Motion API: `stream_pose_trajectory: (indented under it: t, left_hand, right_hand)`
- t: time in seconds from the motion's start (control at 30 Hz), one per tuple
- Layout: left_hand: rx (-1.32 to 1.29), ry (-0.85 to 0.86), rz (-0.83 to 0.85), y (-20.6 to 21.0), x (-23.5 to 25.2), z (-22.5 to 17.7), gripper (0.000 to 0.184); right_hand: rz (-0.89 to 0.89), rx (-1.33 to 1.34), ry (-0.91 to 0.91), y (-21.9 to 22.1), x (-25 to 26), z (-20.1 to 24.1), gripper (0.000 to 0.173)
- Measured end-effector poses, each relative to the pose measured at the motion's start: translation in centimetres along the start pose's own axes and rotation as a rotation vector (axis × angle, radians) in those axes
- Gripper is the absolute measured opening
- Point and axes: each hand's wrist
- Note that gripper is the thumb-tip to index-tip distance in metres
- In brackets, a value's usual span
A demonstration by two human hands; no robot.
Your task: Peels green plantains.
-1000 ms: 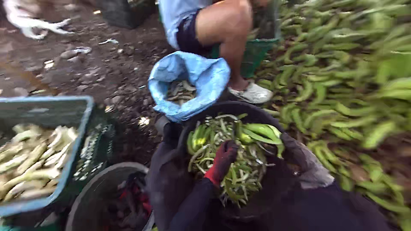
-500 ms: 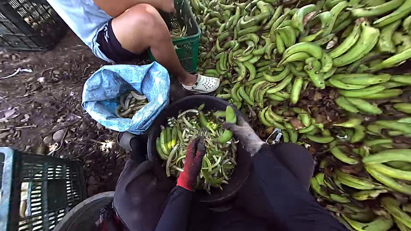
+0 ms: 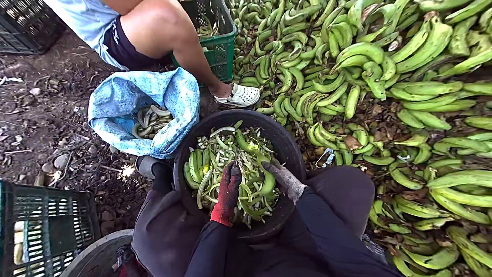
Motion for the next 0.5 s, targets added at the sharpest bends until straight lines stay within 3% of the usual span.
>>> stream_pose_trajectory:
  t: [0.1, 0.23, 0.33, 0.5]
  left_hand:
    - [0.051, 0.033, -0.017, -0.3, -0.4, 0.1, 0.046]
    - [0.451, 0.163, 0.017, 0.3, -0.8, -0.2, 0.048]
    - [0.79, 0.143, 0.148, 1.3, -1.0, -0.3, 0.048]
    - [0.957, 0.073, 0.279, 2.6, -0.6, -0.8, 0.046]
  right_hand:
    - [0.098, 0.34, -0.065, -0.1, -0.6, 1.8, 0.065]
    - [-0.032, 0.86, -0.127, 1.0, 0.0, 4.1, 0.04]
    - [-0.145, 0.845, -0.142, 2.2, 0.6, 4.0, 0.05]
    - [-0.327, 0.799, -0.124, 4.1, 0.1, 3.4, 0.05]
Point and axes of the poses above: each hand's wrist, its own x-axis towards the middle knuckle, its own y-axis out of the palm, z = x × y, and after that the axes turned 12 degrees about x, right-handed
